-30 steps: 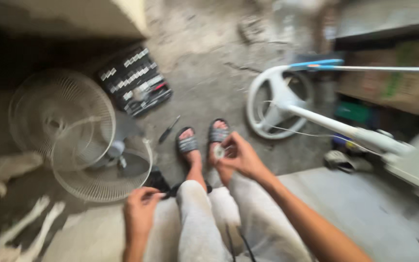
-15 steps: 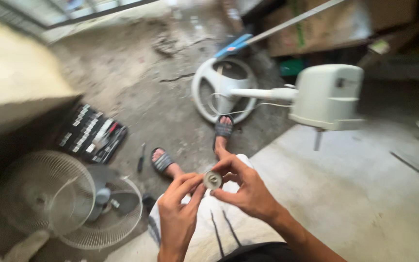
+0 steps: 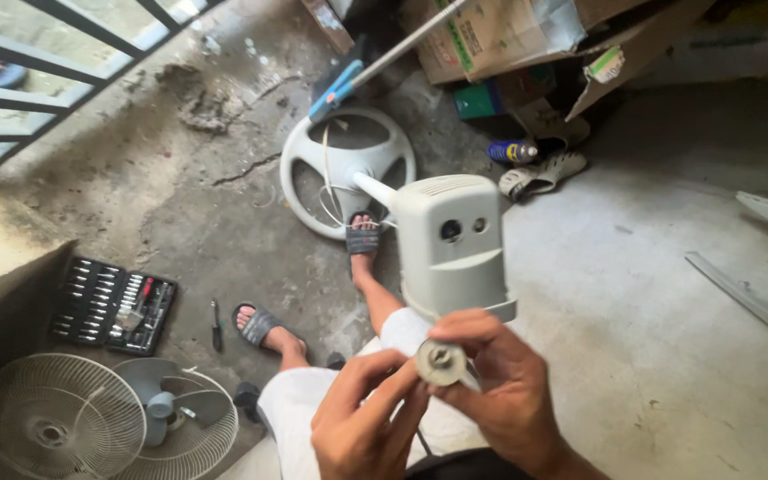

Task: The person disassembles and reassembles a standing fan, handling the motor housing, fan blades, and protective cage. They use a screwdriver to remove and tighten screws on the motor housing and base.

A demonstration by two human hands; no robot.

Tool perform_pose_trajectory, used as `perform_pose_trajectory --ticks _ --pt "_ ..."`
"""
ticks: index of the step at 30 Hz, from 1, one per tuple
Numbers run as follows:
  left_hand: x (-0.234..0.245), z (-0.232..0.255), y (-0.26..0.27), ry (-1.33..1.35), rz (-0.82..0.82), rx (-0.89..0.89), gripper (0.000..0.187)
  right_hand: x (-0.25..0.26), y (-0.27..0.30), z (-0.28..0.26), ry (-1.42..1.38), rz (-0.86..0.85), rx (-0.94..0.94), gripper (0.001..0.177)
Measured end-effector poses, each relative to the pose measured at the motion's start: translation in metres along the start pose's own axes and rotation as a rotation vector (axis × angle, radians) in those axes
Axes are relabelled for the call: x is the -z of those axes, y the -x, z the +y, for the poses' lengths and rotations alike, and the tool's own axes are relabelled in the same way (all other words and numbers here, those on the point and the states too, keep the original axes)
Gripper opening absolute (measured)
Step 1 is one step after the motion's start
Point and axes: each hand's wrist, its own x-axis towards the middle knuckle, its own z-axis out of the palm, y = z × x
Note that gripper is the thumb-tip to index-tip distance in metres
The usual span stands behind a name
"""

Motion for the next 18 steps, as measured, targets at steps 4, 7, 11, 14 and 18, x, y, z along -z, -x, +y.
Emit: perform_pose_trajectory --ticks 4,7,11,14,18 --pt "-0.034 0.016 -0.028 -0.014 -0.064 -0.066 0.028 0.037 -0.016 -0.011 -0.038 0.068 -0.03 0.039" --pt "-0.041 0.021 -0.034 -0.03 -0.116 -0.033 0.028 0.047 -0.024 -0.014 -0.006 0.077 -0.047 0.037" --pt "-0.037 0.011 -0.039 -0.07 -0.123 -0.002 0.029 0.053 -0.037 -0.017 0.108 0.123 -0.006 0.042" --pt "-0.025 0.001 -0.041 -0.082 -0.104 0.025 0.03 0.049 -0.043 -0.018 0.284 0.177 0.003 0.047" --pt "-0.01 -0.006 -0.045 -0.031 -0.106 0.162 0.028 0.041 -0.053 -0.023 0.495 0.19 0.002 0.049"
